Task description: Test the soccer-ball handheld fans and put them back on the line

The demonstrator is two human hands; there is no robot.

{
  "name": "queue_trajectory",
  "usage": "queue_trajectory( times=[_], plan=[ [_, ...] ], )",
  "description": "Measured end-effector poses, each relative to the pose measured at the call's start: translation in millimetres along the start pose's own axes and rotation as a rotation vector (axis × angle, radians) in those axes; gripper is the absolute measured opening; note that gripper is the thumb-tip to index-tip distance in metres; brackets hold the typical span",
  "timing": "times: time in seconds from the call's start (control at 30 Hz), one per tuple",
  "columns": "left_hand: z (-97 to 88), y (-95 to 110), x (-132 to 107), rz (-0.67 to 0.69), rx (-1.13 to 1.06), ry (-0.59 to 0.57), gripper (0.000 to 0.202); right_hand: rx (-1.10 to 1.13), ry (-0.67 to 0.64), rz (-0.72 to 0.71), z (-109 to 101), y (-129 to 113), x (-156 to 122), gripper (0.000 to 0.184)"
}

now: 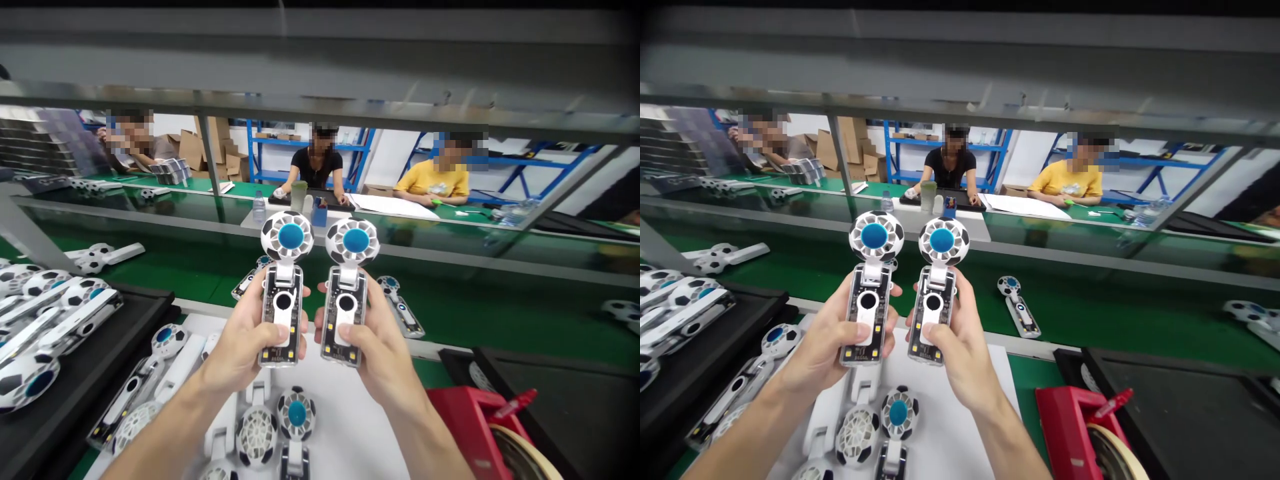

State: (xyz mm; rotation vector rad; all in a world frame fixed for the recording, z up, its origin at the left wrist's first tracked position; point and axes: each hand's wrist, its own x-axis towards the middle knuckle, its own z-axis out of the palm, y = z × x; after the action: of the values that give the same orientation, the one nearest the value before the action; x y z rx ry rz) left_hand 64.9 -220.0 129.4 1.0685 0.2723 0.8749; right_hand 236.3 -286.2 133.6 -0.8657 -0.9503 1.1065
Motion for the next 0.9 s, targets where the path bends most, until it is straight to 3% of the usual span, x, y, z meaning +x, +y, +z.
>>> queue_trajectory(
  times=[0.5,0.7,0.9],
  plan=[
    [3.3,-2.6,3.0,-0.005,-0.004,-0.086,0.046,-0.004,-0.012,0.031,-3.8,0.1,-1.5,0.063],
    [3.2,0.9,-1.2,0.012,-0.015,-0.103,0.052,-0.046,-0.048,0.041,-5.7,-3.5,-4.6,0.078],
    [3.2,1.9,-4.1,0.018,-0.002,-0.09,0.051,-0.037,-0.023,0.028,-2.8,-4.2,-6.4,0.079]
  ],
)
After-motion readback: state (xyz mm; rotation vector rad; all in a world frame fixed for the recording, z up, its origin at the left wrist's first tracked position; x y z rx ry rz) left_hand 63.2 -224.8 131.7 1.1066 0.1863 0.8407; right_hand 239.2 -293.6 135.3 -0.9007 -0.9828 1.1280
